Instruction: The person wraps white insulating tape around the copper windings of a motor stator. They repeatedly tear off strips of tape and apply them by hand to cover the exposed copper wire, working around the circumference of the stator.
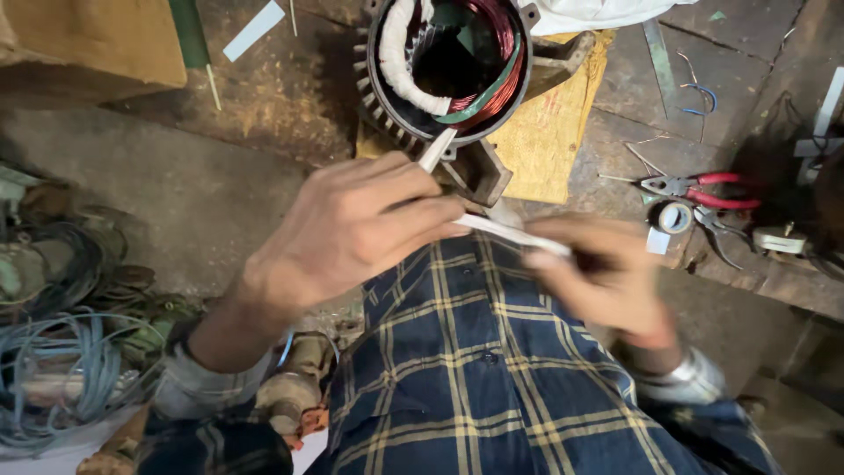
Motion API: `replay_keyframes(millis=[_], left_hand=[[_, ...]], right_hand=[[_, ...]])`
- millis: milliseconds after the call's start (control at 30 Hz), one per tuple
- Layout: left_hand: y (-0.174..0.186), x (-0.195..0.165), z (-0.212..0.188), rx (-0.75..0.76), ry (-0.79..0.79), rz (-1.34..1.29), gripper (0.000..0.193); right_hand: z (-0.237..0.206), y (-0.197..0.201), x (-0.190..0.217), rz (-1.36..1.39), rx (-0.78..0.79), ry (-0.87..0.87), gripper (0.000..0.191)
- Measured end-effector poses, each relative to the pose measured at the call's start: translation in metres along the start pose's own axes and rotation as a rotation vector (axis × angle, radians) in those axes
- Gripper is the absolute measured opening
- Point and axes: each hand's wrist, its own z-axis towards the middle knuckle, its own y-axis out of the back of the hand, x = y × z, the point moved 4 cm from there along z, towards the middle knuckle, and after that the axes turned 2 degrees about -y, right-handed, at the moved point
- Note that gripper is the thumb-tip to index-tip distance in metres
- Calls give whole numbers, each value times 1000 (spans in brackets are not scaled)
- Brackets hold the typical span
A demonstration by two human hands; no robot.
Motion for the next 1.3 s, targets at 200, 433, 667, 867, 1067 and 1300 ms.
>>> replay_keyframes(millis=[200, 433, 667, 867, 1067, 1300], left_hand=[[11, -9, 18, 225, 33, -194, 17], [32, -27, 44, 384, 47, -428, 14], [58, -33, 38, 334, 173, -667, 14], [83, -46, 3, 150, 132, -615, 21], [47, -43, -36, 322, 448, -796, 14], [47, -73, -51, 2, 404, -823, 20]], right_hand=[[-77, 107, -27, 241, 68, -66, 30], [-44, 117, 7, 550, 204, 123, 7], [-34, 10, -57, 1870, 0, -372, 15], [-82, -19, -47, 1707, 314, -442, 31], [-79, -24, -34, 1393, 591, -431, 30], [-3, -22, 3, 361, 342, 138, 28]])
